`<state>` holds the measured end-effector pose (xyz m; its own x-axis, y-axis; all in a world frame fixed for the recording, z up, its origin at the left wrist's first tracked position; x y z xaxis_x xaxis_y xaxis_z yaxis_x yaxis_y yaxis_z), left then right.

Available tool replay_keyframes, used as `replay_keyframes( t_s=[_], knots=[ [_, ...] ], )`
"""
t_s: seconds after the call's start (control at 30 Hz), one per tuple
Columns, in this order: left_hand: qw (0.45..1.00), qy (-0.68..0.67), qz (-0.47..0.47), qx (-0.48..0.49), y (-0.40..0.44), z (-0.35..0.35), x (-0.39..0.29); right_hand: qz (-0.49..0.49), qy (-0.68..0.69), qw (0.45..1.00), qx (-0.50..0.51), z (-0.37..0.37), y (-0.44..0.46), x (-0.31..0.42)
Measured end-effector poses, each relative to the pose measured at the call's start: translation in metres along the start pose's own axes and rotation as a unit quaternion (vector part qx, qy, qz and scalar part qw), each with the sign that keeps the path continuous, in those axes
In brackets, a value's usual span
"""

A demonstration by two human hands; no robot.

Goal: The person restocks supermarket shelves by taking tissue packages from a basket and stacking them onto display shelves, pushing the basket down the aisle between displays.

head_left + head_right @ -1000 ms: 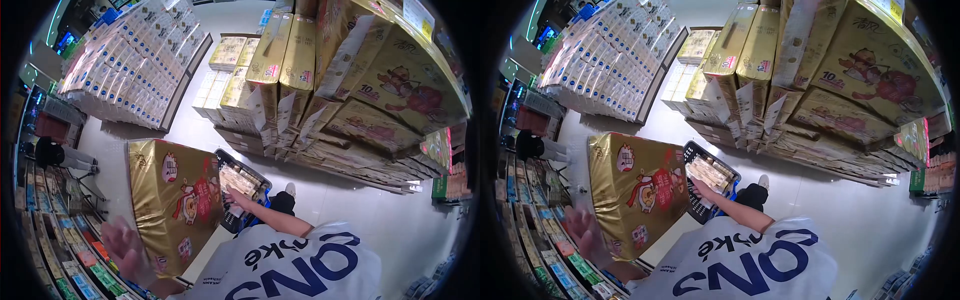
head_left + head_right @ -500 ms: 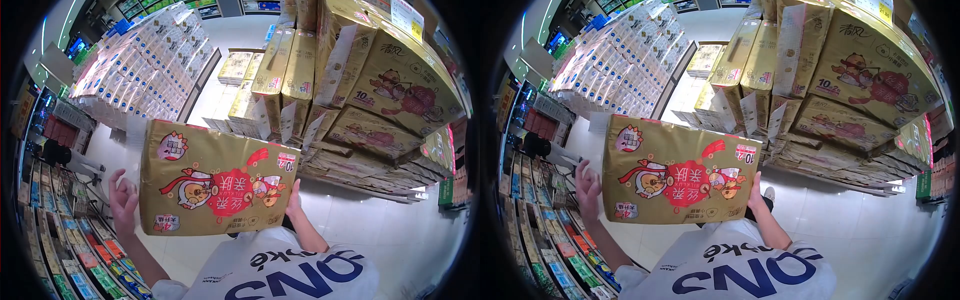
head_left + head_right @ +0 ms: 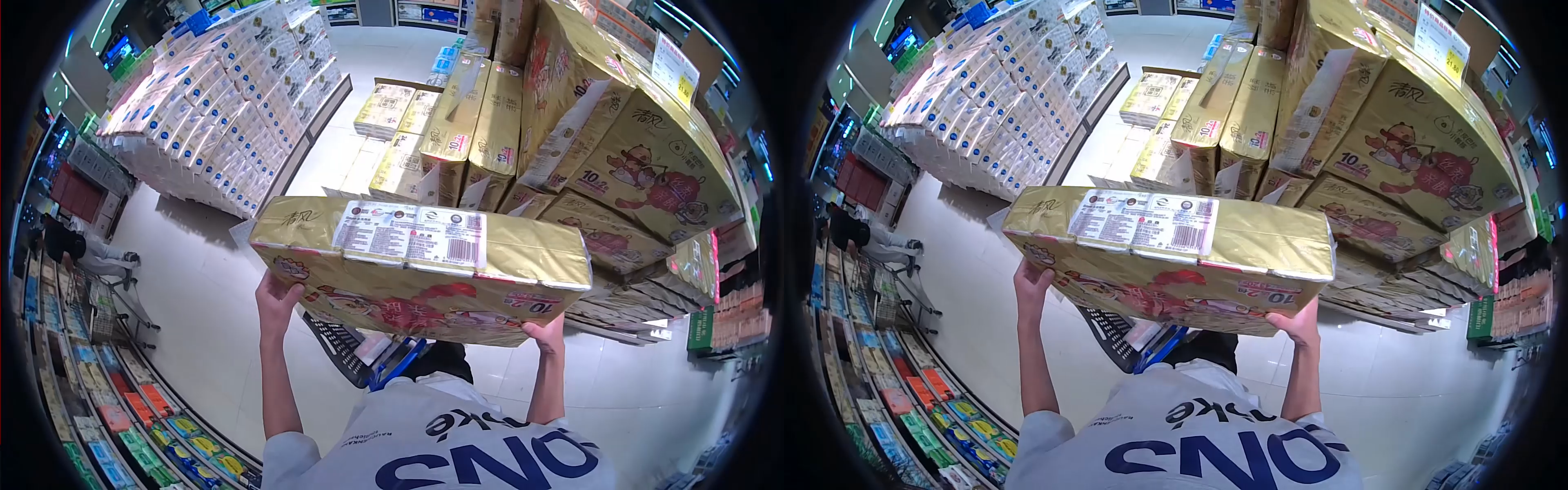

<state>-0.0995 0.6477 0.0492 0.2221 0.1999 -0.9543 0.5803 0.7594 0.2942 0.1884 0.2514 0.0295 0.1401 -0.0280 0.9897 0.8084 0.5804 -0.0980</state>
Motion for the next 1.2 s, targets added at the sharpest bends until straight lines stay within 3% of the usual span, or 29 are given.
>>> replay_keyframes(
  t_s=[0.23,0.33,0.4,0.47,0.5,0.53,0.6,0.67,0.73,0.77,0.87,0.97,1.07,1.1,1.13,1.2],
  knots=[
    [0.995,0.097,0.012,0.027,-0.012,-0.006,0.03,-0.039,-0.064,0.997,-0.018,-0.009,0.003,0.038],
    [0.996,0.081,0.02,0.025,-0.025,-0.001,0.042,-0.04,-0.108,0.993,-0.005,0.02,0.001,0.097],
    [0.999,-0.022,-0.011,-0.044,-0.038,0.0,0.066,-0.009,-0.127,0.992,0.011,0.036,0.004,0.133],
    [1.0,0.008,-0.025,-0.016,-0.059,-0.002,0.105,-0.013,-0.173,0.983,0.053,0.041,0.013,0.159],
    [0.975,-0.184,-0.085,-0.091,-0.071,0.012,0.118,-0.03,-0.191,0.978,0.083,0.052,0.016,0.175],
    [0.905,-0.367,-0.14,-0.162,-0.08,0.028,0.123,-0.028,-0.206,0.973,0.1,0.062,0.019,0.186],
    [0.898,-0.362,-0.167,-0.188,-0.091,0.053,0.116,-0.073,-0.259,0.958,0.098,0.089,0.021,0.202],
    [0.885,-0.388,-0.181,-0.183,-0.102,0.067,0.117,-0.043,-0.358,0.928,0.092,0.107,0.027,0.217],
    [0.884,-0.39,-0.181,-0.183,-0.105,0.077,0.109,0.023,-0.383,0.908,0.167,0.118,0.046,0.242],
    [0.882,-0.386,-0.204,-0.176,-0.107,0.081,0.1,-0.024,-0.371,0.901,0.226,0.122,0.053,0.249],
    [0.874,-0.392,-0.244,-0.149,-0.11,0.087,0.094,-0.041,-0.31,0.887,0.341,0.141,0.07,0.265],
    [0.831,-0.493,-0.248,-0.072,-0.108,0.097,0.107,-0.125,-0.248,0.901,0.334,0.181,0.064,0.269],
    [0.816,-0.504,-0.272,-0.074,-0.1,0.105,0.073,-0.121,-0.156,0.906,0.374,0.204,0.079,0.28],
    [0.814,-0.519,-0.255,-0.05,-0.094,0.109,0.068,-0.178,-0.089,0.924,0.325,0.217,0.083,0.28],
    [0.815,-0.518,-0.254,-0.047,-0.091,0.112,0.063,-0.182,-0.088,0.924,0.324,0.229,0.081,0.284],
    [0.792,-0.56,-0.241,0.018,-0.086,0.12,0.054,-0.083,-0.001,0.942,0.326,0.245,0.077,0.294]
  ],
)
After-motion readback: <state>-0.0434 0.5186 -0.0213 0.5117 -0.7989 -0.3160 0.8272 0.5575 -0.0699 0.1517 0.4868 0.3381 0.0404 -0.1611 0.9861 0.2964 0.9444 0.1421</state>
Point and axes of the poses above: each hand's wrist, its own y-axis towards the middle knuckle, its own z-axis out of the palm, x = y × z, the point moved 1 cm from there along y, towards the middle knuckle, and after that the axes turned 9 degrees about z, right-handed, at the moved point
